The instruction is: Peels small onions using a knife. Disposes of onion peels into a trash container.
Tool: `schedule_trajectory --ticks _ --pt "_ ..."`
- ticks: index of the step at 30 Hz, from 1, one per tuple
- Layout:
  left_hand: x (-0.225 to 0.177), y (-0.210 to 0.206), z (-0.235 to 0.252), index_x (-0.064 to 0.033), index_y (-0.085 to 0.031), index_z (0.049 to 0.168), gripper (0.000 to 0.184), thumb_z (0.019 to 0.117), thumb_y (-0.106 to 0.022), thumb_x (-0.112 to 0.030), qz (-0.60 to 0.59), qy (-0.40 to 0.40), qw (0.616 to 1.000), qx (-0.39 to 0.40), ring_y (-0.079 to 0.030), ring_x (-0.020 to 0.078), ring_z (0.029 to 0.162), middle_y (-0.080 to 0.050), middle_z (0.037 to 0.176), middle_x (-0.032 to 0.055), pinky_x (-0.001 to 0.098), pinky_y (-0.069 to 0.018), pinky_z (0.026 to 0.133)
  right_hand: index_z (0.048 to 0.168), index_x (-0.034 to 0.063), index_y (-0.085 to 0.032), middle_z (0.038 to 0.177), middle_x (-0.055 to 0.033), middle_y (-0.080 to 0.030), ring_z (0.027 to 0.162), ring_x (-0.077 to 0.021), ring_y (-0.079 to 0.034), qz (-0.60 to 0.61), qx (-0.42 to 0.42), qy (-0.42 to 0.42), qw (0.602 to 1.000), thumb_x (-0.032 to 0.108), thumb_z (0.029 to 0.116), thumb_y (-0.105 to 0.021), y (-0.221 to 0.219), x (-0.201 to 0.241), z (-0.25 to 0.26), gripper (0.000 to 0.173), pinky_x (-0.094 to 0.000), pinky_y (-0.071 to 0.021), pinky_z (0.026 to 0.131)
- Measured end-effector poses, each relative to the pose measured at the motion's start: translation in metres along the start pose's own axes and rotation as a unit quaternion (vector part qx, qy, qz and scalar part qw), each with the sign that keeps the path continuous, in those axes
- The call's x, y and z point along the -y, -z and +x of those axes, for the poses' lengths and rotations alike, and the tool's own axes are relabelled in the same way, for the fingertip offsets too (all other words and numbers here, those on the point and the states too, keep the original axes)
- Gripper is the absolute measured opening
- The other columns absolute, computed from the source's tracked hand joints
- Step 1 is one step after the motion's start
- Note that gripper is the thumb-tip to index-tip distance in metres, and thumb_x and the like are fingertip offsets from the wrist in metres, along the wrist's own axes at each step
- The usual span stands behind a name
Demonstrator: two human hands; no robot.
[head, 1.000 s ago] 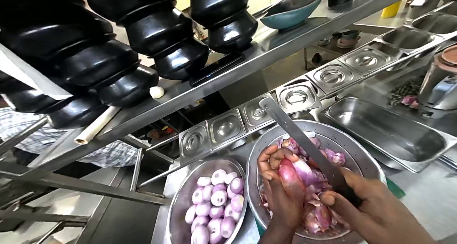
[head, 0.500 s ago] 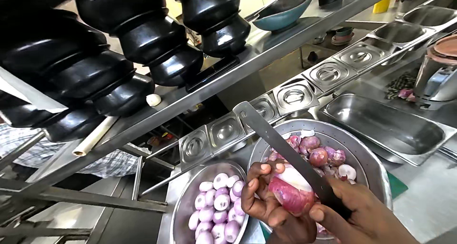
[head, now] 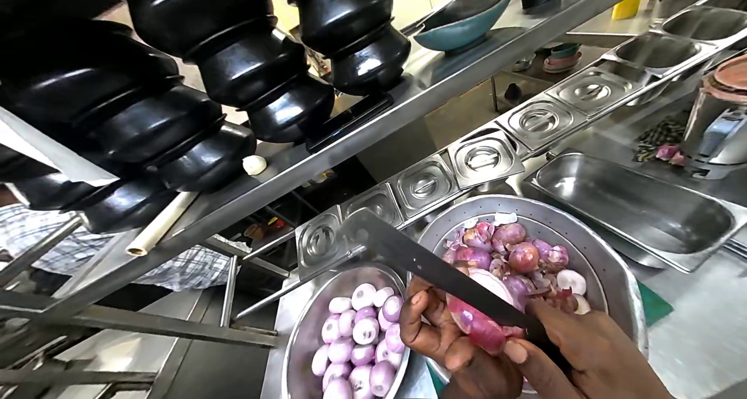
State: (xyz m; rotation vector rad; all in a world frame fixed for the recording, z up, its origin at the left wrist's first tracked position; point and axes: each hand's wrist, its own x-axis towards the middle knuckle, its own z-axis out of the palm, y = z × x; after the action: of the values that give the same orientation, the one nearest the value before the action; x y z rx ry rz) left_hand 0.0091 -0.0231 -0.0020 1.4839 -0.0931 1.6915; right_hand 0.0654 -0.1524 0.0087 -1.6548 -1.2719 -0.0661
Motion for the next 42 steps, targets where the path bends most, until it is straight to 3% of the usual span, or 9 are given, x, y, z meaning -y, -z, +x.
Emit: schedule_trajectory --ticks 8,13,16,21,25,31,34,38,42 --pt "-0.001 0.005 -0.010 -0.0261 -0.042 0.139 0.051 0.1014 -0.045 -0.061 -0.119 0.158 0.979 0.041 -0.061 0.0087 0.119 -0.063 0.127 -0.0044 0.0249 -0.0516 0.098 0.081 0.0121 -0.058 0.053 -0.0007 -0.048 0.043 -0.0135 -0.050 -0.026 -0.051 0.022 0.998 0.058 0.1067 -0.038 -0.009 -0.019 0.006 0.057 -0.0345 -0.0381 0.038" --pt "0.013 0.026 -0.015 -0.0236 -0.041 0.140 0.059 0.0918 -0.068 -0.003 -0.201 0.232 0.939 0.154 -0.062 0.0172 0.118 -0.058 0.134 0.0045 0.0347 -0.0550 0.097 0.082 0.0180 -0.063 0.058 0.0052 -0.056 0.045 -0.0064 -0.056 0.230 0.063 -0.123 0.963 0.060 0.1048 -0.044 0.004 -0.043 0.014 0.051 -0.0281 -0.0505 0.040" --pt "0.016 0.038 -0.012 -0.0214 -0.036 0.144 0.068 0.0908 -0.074 -0.004 -0.142 0.220 0.942 0.210 -0.067 0.0187 0.115 -0.061 0.136 0.0076 0.0324 -0.0579 0.095 0.083 0.0197 -0.064 0.059 0.0041 -0.059 0.043 -0.0084 -0.058 0.278 0.089 -0.185 0.939 0.063 0.1022 -0.047 0.010 -0.047 0.015 0.051 -0.0277 -0.0517 0.037" --pt "0.014 0.044 -0.005 -0.0166 -0.037 0.144 0.073 0.0856 -0.078 0.001 -0.090 0.230 0.946 0.211 -0.071 0.0205 0.104 -0.069 0.122 0.0101 0.0347 -0.0596 0.092 0.081 0.0192 -0.062 0.056 0.0069 -0.054 0.045 -0.0040 -0.055 0.124 0.031 -0.043 0.991 0.060 0.1060 -0.041 0.003 -0.050 0.014 0.052 -0.0268 -0.0480 0.039" --pt "0.022 0.043 -0.005 -0.0103 -0.040 0.137 0.069 0.0824 -0.081 -0.001 -0.058 0.271 0.949 0.148 -0.072 0.0249 0.103 -0.071 0.118 0.0134 0.0396 -0.0605 0.091 0.080 0.0111 -0.060 0.051 -0.0039 -0.050 0.042 -0.0189 -0.052 -0.071 0.041 0.079 0.994 0.059 0.1062 -0.038 -0.001 -0.023 0.002 0.059 -0.0402 -0.0395 0.036" --pt "0.022 0.044 0.002 -0.0056 -0.037 0.134 0.071 0.0747 -0.070 0.015 -0.055 0.296 0.948 0.100 -0.072 0.0217 0.102 -0.071 0.116 0.0119 0.0362 -0.0603 0.090 0.081 0.0102 -0.060 0.051 -0.0045 -0.049 0.042 -0.0217 -0.052 -0.112 0.060 0.012 0.992 0.069 0.0992 -0.045 0.002 -0.035 0.001 0.063 -0.0437 -0.0403 0.036" --pt "0.021 0.045 0.007 -0.0053 -0.039 0.132 0.057 0.0884 -0.076 -0.003 -0.101 0.308 0.939 0.115 -0.072 0.0192 0.101 -0.069 0.117 0.0122 0.0349 -0.0601 0.090 0.079 0.0124 -0.058 0.050 -0.0023 -0.044 0.041 -0.0200 -0.047 -0.145 0.019 -0.019 0.989 0.084 0.0905 -0.041 0.010 -0.052 0.004 0.074 -0.0423 -0.0368 0.035" --pt "0.023 0.047 0.009 0.0006 -0.054 0.133 0.051 0.0934 -0.075 -0.023 -0.139 0.360 0.915 0.119 -0.070 0.0189 0.099 -0.067 0.117 0.0162 0.0337 -0.0593 0.088 0.077 0.0181 -0.055 0.052 0.0034 -0.045 0.043 -0.0123 -0.048 -0.115 0.000 -0.023 0.993 0.076 0.0995 -0.030 0.021 -0.063 0.007 0.067 -0.0365 -0.0377 0.037" --pt "0.020 0.042 0.010 -0.0011 -0.072 0.116 0.033 0.0970 -0.070 -0.028 -0.099 0.361 0.916 0.142 -0.070 0.0143 0.088 -0.072 0.104 0.0123 0.0306 -0.0601 0.081 0.073 0.0209 -0.053 0.050 0.0075 -0.040 0.041 -0.0073 -0.042 -0.114 0.001 0.008 0.993 0.074 0.0974 -0.043 0.020 -0.058 0.012 0.059 -0.0315 -0.0335 0.036"
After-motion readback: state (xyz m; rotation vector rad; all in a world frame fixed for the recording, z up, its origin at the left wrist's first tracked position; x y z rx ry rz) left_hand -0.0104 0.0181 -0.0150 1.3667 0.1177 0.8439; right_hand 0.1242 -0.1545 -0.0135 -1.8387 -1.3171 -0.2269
